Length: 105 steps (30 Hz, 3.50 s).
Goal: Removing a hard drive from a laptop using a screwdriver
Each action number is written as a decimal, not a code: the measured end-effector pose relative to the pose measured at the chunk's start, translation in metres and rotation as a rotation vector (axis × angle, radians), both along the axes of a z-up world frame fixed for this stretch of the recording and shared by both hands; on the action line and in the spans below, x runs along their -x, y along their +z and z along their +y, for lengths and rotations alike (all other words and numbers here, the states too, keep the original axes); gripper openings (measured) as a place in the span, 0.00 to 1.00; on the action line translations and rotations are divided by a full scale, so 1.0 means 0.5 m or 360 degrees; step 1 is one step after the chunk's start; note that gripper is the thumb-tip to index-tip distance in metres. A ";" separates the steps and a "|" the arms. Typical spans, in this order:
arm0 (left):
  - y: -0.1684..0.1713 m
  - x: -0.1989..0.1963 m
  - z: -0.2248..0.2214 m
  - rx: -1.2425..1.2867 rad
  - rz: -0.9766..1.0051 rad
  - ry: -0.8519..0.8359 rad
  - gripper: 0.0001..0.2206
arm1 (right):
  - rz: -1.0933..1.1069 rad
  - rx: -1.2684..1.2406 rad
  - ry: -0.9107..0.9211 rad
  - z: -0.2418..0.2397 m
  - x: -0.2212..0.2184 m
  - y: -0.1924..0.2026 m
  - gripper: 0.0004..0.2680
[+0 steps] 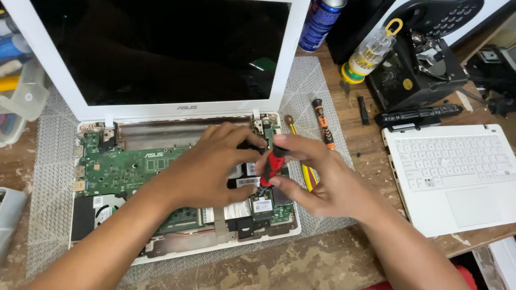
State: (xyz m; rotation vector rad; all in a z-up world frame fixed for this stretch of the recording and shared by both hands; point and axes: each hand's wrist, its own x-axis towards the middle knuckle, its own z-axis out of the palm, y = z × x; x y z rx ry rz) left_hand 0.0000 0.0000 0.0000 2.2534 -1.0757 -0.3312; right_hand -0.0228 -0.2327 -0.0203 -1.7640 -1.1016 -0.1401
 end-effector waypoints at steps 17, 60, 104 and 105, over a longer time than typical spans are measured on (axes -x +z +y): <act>-0.018 -0.002 0.011 0.0137 0.0004 -0.0025 0.16 | 0.0019 -0.0330 -0.0155 -0.009 -0.005 -0.004 0.29; -0.139 -0.010 -0.039 0.1363 0.0454 0.0542 0.07 | 0.0160 0.0174 -0.0364 -0.016 -0.028 0.097 0.05; -0.086 0.011 -0.050 0.1383 0.0732 0.0656 0.08 | 0.0346 0.0866 -0.0547 -0.122 -0.071 0.116 0.06; -0.084 0.013 -0.053 0.1379 0.0733 0.0680 0.08 | 0.0391 0.0956 -0.0558 -0.136 -0.072 0.107 0.06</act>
